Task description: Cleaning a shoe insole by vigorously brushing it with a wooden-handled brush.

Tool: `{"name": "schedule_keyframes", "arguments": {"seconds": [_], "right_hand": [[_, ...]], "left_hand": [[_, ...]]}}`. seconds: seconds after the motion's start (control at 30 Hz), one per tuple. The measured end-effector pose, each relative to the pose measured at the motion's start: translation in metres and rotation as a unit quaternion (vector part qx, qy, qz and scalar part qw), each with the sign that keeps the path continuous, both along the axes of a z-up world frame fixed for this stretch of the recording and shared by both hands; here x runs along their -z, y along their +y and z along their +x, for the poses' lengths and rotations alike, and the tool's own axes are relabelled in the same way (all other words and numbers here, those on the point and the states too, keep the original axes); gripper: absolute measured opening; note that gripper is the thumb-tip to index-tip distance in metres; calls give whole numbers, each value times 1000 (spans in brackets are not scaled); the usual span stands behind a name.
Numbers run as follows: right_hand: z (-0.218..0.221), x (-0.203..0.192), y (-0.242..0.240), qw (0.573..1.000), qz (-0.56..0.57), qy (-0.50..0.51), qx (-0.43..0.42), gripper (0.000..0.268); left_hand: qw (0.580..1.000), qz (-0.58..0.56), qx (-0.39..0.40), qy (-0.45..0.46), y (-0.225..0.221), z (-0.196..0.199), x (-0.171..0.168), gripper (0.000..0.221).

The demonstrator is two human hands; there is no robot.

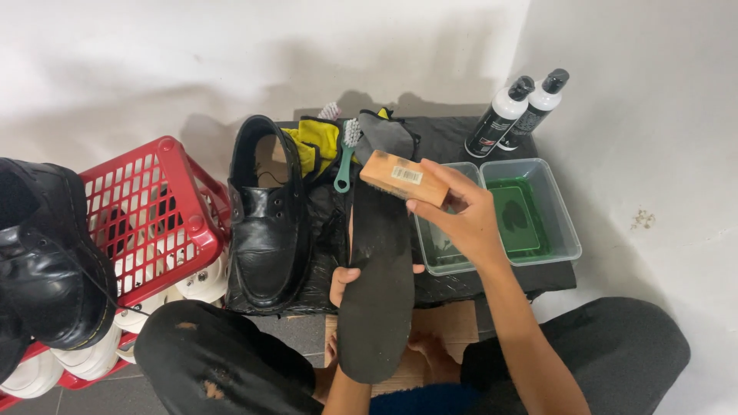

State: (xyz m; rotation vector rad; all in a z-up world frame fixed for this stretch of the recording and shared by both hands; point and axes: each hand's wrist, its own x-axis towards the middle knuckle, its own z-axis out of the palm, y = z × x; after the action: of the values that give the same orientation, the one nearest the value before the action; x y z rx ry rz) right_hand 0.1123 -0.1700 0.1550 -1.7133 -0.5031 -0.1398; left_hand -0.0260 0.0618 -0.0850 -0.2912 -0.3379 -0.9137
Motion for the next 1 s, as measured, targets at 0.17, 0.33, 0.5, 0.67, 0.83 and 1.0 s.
{"name": "schedule_keyframes", "arguments": {"seconds": [0.17, 0.33, 0.5, 0.67, 0.83, 1.0], "right_hand": [[-4, -1, 8, 999, 18, -3, -46, 61], [-1, -1, 5, 999, 11, -32, 8, 60], [3, 3, -2, 999, -12, -26, 25, 60], [9, -4, -15, 999, -28, -13, -15, 61], [11, -13, -31, 995, -38, 39, -78, 58], [11, -2, -20, 999, -25, 10, -39, 60]], "left_hand": [[1000, -6, 17, 2, 1, 3, -2, 79], [999, -16, 30, 1, 1, 3, 2, 79], [999, -27, 40, 0, 2, 6, 7, 79], [998, -36, 51, -2, -35, 53, -80, 80], [997, -45, 63, -3, -39, 62, -98, 80], [995, -53, 79, -6, -39, 66, -102, 81]]}}
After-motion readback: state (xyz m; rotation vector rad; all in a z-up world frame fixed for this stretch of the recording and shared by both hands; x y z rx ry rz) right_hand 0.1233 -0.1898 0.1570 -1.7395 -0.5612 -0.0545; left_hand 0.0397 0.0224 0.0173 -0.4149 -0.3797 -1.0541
